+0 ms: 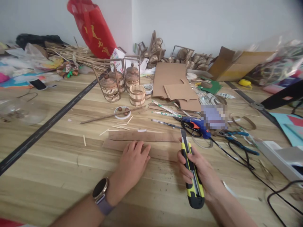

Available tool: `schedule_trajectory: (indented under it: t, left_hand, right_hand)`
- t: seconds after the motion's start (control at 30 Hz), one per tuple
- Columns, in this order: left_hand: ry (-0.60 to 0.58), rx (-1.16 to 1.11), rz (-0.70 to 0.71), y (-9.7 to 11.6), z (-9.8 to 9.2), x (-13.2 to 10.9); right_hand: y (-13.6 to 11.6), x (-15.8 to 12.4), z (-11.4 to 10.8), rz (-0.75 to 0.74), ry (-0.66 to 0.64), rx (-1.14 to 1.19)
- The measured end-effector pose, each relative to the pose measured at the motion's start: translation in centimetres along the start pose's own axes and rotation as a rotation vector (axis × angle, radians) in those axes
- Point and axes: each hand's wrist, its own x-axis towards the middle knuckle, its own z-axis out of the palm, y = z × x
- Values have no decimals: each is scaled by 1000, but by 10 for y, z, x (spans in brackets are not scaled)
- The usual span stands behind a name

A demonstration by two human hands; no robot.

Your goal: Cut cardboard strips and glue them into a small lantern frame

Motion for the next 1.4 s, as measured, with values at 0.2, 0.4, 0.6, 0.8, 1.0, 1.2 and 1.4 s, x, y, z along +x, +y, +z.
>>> schedule_trajectory:
  t: [0.2,0.4,0.6,0.8,1.0,1.2,1.4]
  left_hand:
    - [39,37,26,-3,4,0]
    - [24,45,49,-6,6,0]
    - [-2,85,89,-11,2,-3]
    - [23,-33,90,-17,-14,-2]
    - [139,-73,105,-23,-28,20]
    - [145,-50,133,-25,-14,52]
    - [64,-38,137,-33,15,58]
  right_hand:
    - [1,-8,5,70,-126,-21]
    - [-4,-8,5,76,-98,-18]
    - [-16,-15,8,100,-64,-85]
    - [-38,-21,2,95,-166,-720]
    - [-53,-6,18,-12,-304,-1587]
    - [-30,23,26,-121,-350,-2093]
    - [-17,35,23,-171,-410,-2119]
